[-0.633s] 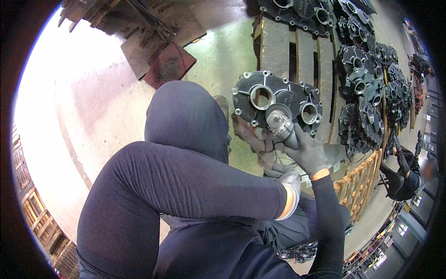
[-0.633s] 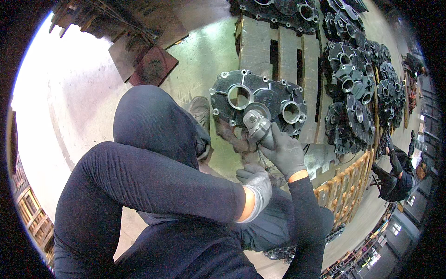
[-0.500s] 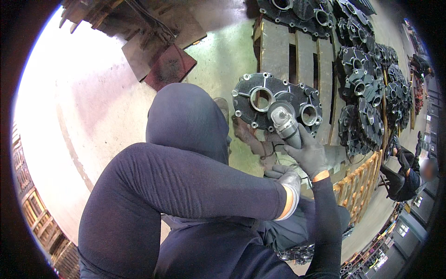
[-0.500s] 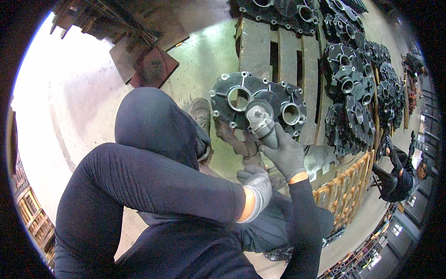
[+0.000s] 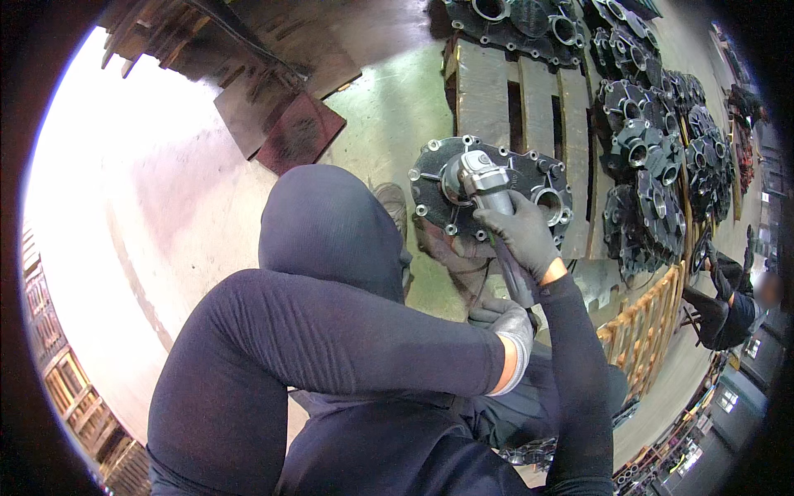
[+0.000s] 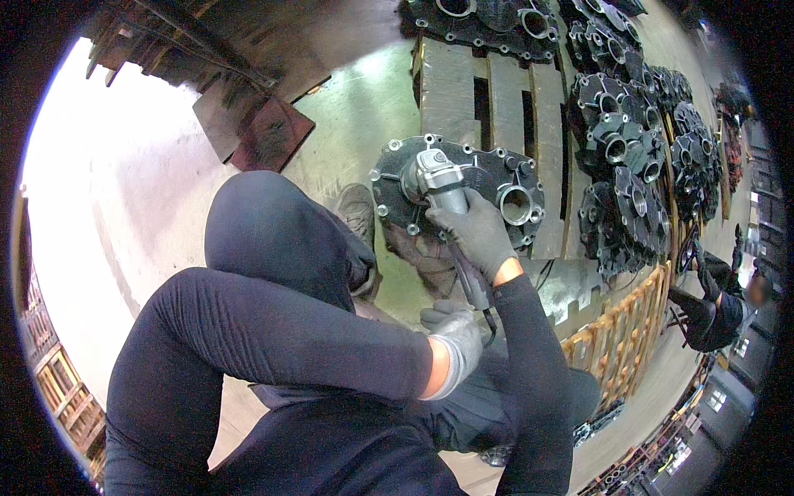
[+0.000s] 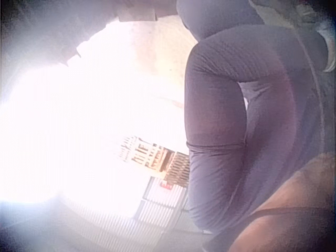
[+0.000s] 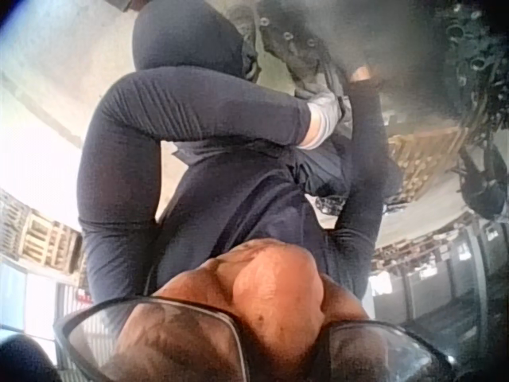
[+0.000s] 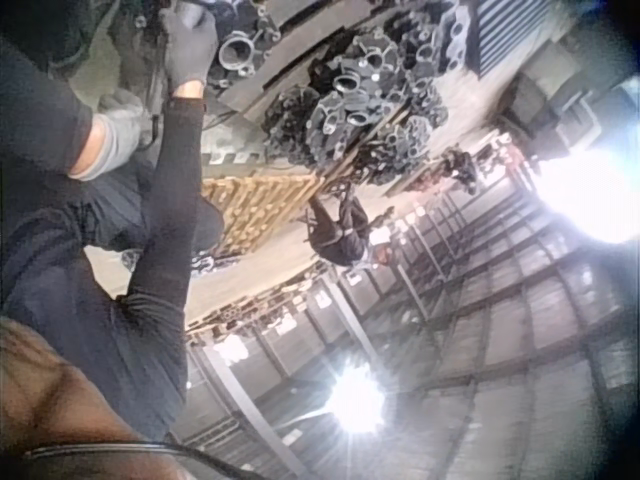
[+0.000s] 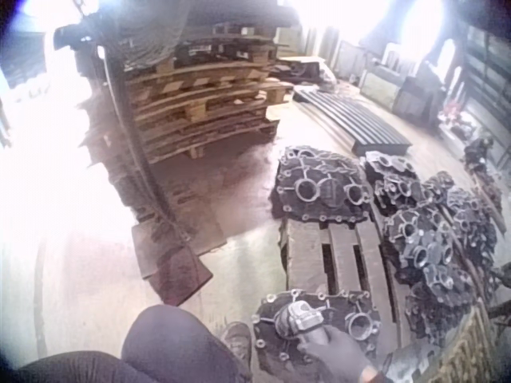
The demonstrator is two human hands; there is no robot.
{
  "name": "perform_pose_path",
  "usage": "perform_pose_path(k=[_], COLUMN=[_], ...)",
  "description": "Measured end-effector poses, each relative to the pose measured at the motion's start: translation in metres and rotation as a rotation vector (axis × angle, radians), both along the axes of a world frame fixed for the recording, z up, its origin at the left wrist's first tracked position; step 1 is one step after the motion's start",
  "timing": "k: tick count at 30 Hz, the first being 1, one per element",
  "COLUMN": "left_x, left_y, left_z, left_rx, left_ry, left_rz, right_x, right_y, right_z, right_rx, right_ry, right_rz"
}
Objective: The person uses an angle grinder to smooth the edges of metal parts placed on a wooden pallet. They handle multiple parts one at a time, repositioning each piece to grind different edges before setting it aside.
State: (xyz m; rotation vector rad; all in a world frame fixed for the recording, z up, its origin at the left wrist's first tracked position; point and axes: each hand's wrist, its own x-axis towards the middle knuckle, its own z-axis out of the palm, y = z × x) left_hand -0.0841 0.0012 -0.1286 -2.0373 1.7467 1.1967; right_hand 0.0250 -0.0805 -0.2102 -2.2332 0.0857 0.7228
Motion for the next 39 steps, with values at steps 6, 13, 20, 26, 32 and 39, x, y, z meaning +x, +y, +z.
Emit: perform_pose_path(k=[6, 13, 20, 26, 32, 39], left_x=[-0.003, -0.027, -0.007, -0.019, 0.023, 0.032], left_y=[0.006, -0.021, -0.008, -0.024, -0.013, -0.026], left_z=[-0.002, -0.042, -0.014, -0.052, -0.007, -0.037], left_rx=[-0.041, 0.100, 0.006, 0.008, -0.043, -0.158], left_ry=[-0.012, 0.038, 0.098, 0.126, 0.157, 0.030], left_rz=[0.050, 0.222, 0.054, 0.125, 0.084, 0.109], right_x=[0.015, -0.014, -0.060, -0.081, -0.089, -0.100], right_y=[0.029, 0.023, -0.050, -0.124, -0.189, -0.209], right_z=[0.022, 0.038, 0.058, 0.062, 0.065, 0.087], right_rx=[-0.151, -0.457, -0.448, 0.032, 0.296, 0.621], right_ry=[0.035, 0.007, -0.068, -0.120, -0.110, -0.280], right_rz=[0.191, 0.567, 0.289, -0.303, -0.692, -1.001])
